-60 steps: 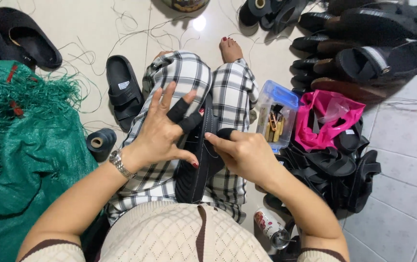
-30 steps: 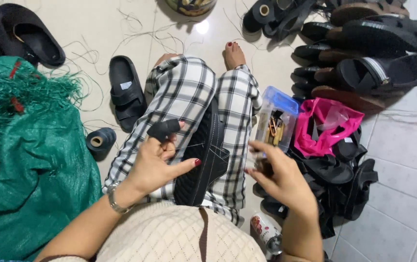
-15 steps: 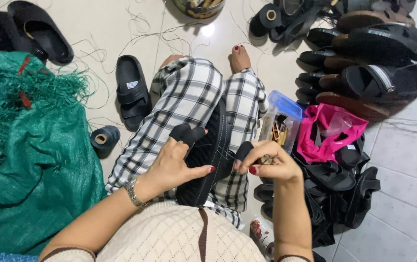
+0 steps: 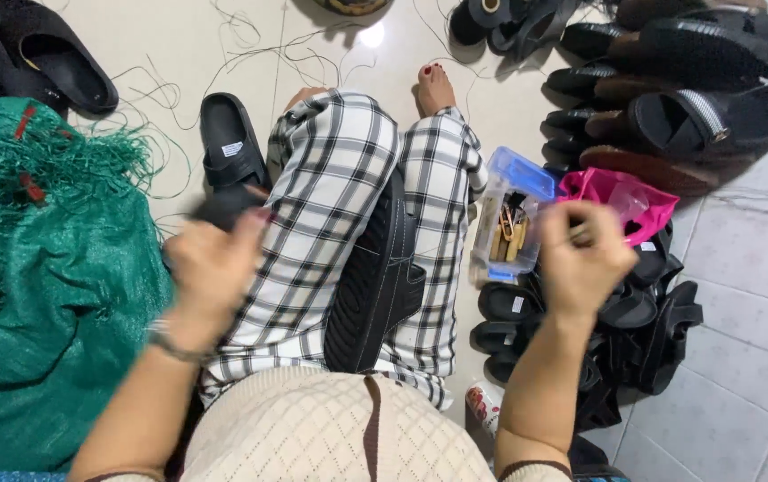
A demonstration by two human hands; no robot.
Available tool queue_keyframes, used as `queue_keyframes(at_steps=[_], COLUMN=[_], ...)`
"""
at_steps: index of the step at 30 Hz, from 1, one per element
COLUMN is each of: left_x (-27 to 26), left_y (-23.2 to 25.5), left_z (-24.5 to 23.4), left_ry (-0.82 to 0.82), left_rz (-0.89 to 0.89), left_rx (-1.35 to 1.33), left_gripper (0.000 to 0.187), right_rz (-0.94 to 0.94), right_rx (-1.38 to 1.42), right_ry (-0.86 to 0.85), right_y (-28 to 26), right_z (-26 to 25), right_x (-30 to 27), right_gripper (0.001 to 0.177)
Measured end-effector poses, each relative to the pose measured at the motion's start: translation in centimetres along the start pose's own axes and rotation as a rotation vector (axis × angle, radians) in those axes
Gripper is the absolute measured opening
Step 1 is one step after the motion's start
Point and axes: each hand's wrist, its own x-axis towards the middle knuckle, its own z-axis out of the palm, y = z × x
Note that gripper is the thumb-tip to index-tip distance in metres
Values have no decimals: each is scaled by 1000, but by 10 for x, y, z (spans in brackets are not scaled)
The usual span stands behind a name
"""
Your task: Manually stitching and repairing a black sandal while seated on the floor.
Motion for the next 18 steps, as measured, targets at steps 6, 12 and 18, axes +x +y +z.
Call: queue_keyframes(at_steps=[6,12,18], left_x=[-2,-9,-25], left_y=[-20,59,43], left_z=[-6,-19,18], left_ry=[80,-750,-934], left_rz=[535,244,263], left_rx=[232,83,-1009], left_gripper=[44,49,29], right_rz=[183,-71,429], right_rx=[496,748,2188], right_ry=[-503,-910,-855], right_y=[-43,-55,-33], right_z=[0,4,51], right_x=[-25,-19,-47], right_gripper=[57,9,19])
